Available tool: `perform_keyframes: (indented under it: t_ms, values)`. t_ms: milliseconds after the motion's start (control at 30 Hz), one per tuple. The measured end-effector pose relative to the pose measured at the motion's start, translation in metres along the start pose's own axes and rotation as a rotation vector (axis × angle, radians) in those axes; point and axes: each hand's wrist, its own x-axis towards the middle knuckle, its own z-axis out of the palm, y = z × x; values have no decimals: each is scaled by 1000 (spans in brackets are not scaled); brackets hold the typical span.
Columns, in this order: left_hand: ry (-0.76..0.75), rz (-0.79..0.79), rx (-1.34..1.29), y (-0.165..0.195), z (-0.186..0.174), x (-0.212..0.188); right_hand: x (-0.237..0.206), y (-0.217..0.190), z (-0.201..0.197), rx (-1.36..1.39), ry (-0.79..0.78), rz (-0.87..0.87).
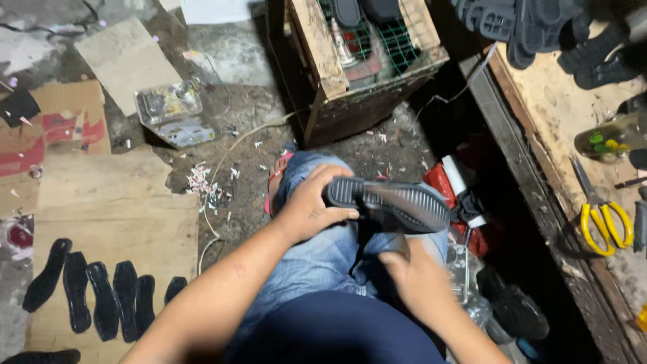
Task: The person sits on the floor and attaches a rubber sole to a shoe upper. They align the sole with the lasted upper, press the parts together, and repeatedly hammer along the sole edge with a cobbler's hammer to secure the bond, turning the shoe to work around it.
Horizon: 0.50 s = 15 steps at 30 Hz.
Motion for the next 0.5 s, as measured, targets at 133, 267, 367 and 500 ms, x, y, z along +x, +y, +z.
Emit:
perform_keyframes:
  t_ms: [133, 267, 367, 500]
  values:
    - [-34, -53, -2, 1, -4, -2, -11, -35, -62, 342, -41, 242]
    - [-36, -101, -20, 1, 1, -1, -28, -51, -114, 671, 444, -777]
    - [-33, -34, 3, 11, -1, 1, -12, -37, -57, 353, 202, -245]
    - [-103, -101, 182, 38, -10, 16, -12, 25, -3, 550, -48, 275]
